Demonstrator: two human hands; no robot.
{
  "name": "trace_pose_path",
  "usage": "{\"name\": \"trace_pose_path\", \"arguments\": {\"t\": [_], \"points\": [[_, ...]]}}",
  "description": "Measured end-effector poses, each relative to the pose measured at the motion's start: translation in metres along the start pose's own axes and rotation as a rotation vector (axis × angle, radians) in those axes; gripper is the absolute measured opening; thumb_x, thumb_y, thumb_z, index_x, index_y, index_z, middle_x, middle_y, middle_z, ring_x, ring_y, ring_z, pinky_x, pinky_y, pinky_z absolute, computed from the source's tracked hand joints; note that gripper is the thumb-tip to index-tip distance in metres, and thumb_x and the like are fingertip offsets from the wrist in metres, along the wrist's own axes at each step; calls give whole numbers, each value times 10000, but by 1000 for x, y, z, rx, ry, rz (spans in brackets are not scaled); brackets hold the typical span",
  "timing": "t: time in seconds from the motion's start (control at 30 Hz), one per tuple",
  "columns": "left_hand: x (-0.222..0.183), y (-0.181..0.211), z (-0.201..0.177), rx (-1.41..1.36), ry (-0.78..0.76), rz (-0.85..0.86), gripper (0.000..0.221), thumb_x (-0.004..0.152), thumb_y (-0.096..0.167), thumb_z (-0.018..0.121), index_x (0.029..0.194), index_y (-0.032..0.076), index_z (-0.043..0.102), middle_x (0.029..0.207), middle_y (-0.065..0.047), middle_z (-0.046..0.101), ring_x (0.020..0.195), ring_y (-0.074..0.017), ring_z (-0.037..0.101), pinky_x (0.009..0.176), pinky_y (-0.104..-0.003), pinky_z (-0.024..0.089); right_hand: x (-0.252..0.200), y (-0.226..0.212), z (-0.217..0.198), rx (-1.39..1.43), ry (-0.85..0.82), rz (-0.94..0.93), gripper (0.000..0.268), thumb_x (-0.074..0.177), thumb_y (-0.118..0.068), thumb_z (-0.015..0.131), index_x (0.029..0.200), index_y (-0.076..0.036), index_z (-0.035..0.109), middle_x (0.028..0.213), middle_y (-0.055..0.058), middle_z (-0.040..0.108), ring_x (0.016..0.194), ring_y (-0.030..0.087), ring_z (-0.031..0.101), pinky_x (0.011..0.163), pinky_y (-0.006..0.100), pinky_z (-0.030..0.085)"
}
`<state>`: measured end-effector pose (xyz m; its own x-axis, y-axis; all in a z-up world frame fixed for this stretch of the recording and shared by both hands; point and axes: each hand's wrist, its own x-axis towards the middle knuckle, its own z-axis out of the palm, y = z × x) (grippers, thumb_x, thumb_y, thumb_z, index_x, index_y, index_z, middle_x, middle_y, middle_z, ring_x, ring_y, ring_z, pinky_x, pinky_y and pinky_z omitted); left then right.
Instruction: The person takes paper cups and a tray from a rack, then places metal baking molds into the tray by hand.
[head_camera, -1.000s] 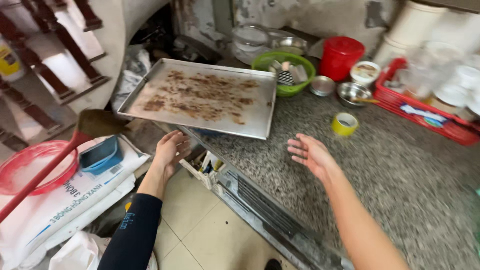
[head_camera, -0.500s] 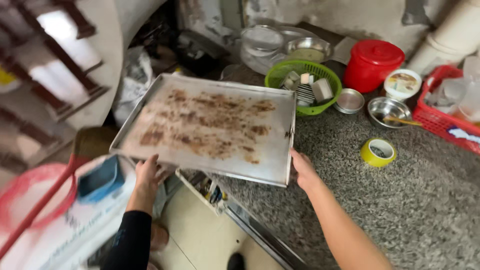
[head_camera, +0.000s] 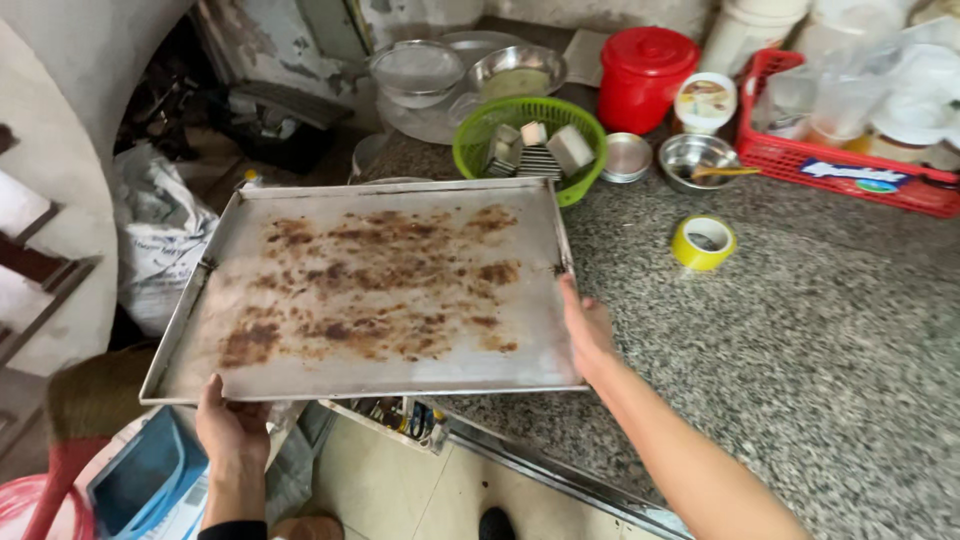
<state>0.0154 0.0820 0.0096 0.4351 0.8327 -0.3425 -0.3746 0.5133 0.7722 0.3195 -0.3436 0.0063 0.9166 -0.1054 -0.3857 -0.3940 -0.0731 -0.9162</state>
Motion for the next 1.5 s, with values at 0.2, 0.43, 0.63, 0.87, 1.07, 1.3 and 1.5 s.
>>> {"name": "trace_pose_path", "arguments": {"t": [0.2,0.43,0.63,0.87,1.07,1.3,1.5], "points": [[-69,-27,57,80,-222,75,72,1005,128,607,1052,74,602,967,-29,659,906,-200,655,824,-396,543,-11,0,-131,53,150,-118,526,921,-515,745,717,-105,485,719,-51,510,685,96,403,608,309,374],[-214,-117,146,171,-442,-41,231,921,63,612,1135,10,544,1089,-99,659,938,-235,707,779,-411,598,-34,56,-364,-30,398,-224,406,919,-405,725,1093,-49,632,939,34,691,845,138,599,760,311,491],[-300,-211,173,240,-571,-145,221,941,60,601,1110,-71,543,1078,-183,694,910,-299,735,761,-405,628,-46,125,-517,-74,537,-137,366,983,-331,693,1102,13,651,978,103,682,881,196,583,796,372,484],[-343,-275,136,359,-529,-311,284,934,96,546,1147,-90,578,1077,-199,722,880,-303,764,729,-399,638,-48,188,-579,-257,616,-96,278,966,-239,659,1101,3,636,976,169,698,898,262,640,817,391,497],[-343,-300,121,394,-480,-419,312,983,128,568,1152,-135,583,1087,-224,718,889,-300,759,764,-409,670,-20,208,-582,-286,581,-49,296,965,-249,686,1122,-2,647,1018,183,717,938,269,660,844,384,502],[-320,-327,186,575,-424,-458,404,1004,127,579,1293,-143,497,1132,-288,697,883,-350,763,713,-377,616,39,166,-587,-36,320,37,445,923,-58,626,1365,-4,597,1146,164,696,957,254,670,794,383,555],[-292,-355,241,582,-473,-418,442,942,7,539,1361,-4,399,1185,-234,654,855,-329,755,682,-350,657,70,133,-584,67,102,56,649,844,91,490,1475,-56,519,1218,161,700,997,281,698,820,400,590]]}}
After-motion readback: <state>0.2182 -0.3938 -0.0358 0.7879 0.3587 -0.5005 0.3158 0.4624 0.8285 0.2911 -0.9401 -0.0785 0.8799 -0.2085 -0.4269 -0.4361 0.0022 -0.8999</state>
